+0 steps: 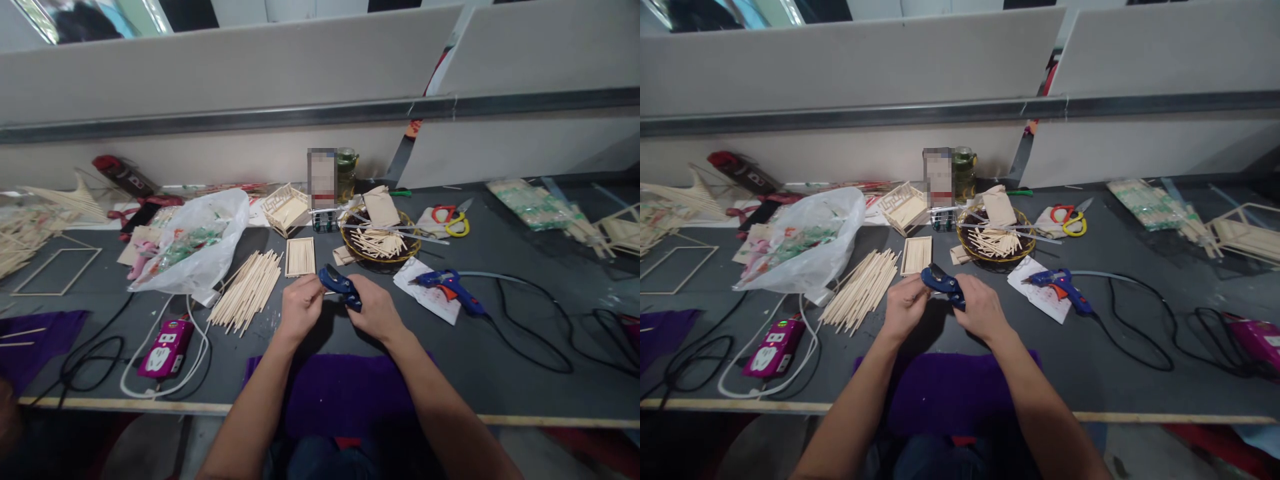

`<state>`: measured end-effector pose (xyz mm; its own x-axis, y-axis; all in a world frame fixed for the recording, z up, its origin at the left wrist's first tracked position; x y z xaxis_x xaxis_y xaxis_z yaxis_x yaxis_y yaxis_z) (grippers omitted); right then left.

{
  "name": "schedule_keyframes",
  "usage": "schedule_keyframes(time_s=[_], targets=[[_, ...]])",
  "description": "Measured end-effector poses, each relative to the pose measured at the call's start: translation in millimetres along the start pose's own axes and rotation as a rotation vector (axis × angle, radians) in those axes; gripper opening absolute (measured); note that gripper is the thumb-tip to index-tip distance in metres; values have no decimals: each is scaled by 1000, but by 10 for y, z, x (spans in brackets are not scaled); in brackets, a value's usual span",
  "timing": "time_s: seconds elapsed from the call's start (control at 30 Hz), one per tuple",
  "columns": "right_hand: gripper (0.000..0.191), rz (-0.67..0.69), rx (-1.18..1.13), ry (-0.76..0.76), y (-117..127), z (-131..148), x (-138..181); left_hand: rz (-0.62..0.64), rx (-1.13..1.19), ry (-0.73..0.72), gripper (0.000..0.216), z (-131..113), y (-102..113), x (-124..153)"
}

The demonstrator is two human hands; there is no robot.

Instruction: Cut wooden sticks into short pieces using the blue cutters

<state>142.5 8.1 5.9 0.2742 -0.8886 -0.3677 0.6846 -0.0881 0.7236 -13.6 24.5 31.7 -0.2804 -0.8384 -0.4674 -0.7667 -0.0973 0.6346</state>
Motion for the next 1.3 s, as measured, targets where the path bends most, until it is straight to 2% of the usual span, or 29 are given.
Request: schedule_keyframes(time_s=[0.27,0.93,1.1,1.17,1.3], targets=[[17,84,49,-86,-60,-13,-25,34,-53,2,26,40,-11,-8],[17,260,147,-118,-117,-98,-177,33,-9,133,22,176,-50,-44],[15,241,151,-125,-103,-100,-175,37,-1,151,25,189,-47,-46],[14,218,199,-164,-94,-90,-148,34,-6,140,27,176,-41,-46],[18,168,371,-345,-79,-47,-100,19,-17,132,28,161,-40,-42]])
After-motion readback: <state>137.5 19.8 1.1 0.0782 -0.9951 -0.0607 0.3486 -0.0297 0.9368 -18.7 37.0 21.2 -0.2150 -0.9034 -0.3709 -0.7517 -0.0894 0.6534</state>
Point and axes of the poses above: each hand's wrist, its own x-axis away from the middle knuckle, its own y-axis out of the back of the hand, z = x × y, the point moved 4 cm from there along -x, towards the middle knuckle, and after that the axes turned 6 degrees about -x, right-handed, at the moved point
